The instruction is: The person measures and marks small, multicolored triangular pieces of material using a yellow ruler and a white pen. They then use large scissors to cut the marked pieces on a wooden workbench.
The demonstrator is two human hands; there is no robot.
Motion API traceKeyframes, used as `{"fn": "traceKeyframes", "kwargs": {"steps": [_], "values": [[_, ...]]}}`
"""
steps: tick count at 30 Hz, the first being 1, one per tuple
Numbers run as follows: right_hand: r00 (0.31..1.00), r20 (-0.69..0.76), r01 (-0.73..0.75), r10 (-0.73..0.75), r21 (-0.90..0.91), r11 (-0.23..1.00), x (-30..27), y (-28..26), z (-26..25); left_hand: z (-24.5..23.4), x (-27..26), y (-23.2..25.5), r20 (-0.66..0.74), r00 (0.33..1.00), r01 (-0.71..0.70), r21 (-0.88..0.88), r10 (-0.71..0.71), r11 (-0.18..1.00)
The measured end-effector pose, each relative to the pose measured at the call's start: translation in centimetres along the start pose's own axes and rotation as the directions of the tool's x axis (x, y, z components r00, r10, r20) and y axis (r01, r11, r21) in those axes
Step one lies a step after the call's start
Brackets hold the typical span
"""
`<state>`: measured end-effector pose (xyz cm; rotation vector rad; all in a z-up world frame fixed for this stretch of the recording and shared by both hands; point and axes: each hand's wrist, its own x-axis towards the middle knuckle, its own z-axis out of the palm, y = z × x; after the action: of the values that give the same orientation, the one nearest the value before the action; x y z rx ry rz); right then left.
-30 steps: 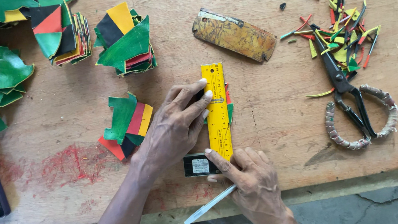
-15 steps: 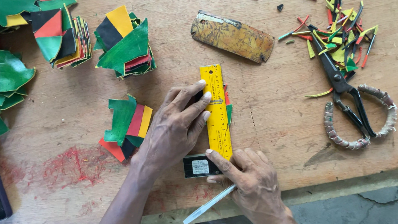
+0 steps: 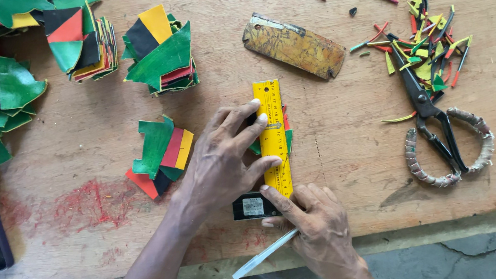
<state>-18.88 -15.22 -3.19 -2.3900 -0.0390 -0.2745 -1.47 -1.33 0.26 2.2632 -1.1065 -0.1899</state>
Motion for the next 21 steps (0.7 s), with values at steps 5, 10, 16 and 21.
{"fn": "traceKeyframes", "kwargs": {"steps": [5, 10, 16, 21], "values": [[0.906, 0.082, -0.389, 0.415, 0.552, 0.738, -1.2, 2.4, -1.0, 0.2, 0.1, 0.2, 0.029, 0.999, 0.014, 0.054, -0.016, 0.998], [0.921, -0.116, -0.183, 0.372, 0.713, 0.677, 2.0, 6.1, -3.0, 0.6, 0.1, 0.4, 0.062, 0.997, 0.038, 0.097, -0.044, 0.995], [0.909, -0.064, -0.227, 0.412, 0.754, 0.617, 7.9, 6.5, -1.9, 0.8, 0.1, 0.1, 0.065, 0.997, 0.027, 0.111, -0.034, 0.993], [0.907, -0.202, -0.202, 0.369, 0.56, 0.803, 9.7, 5.2, -1.2, 0.8, 0.0, -0.2, 0.056, 0.998, 0.013, 0.092, -0.018, 0.996]]}}
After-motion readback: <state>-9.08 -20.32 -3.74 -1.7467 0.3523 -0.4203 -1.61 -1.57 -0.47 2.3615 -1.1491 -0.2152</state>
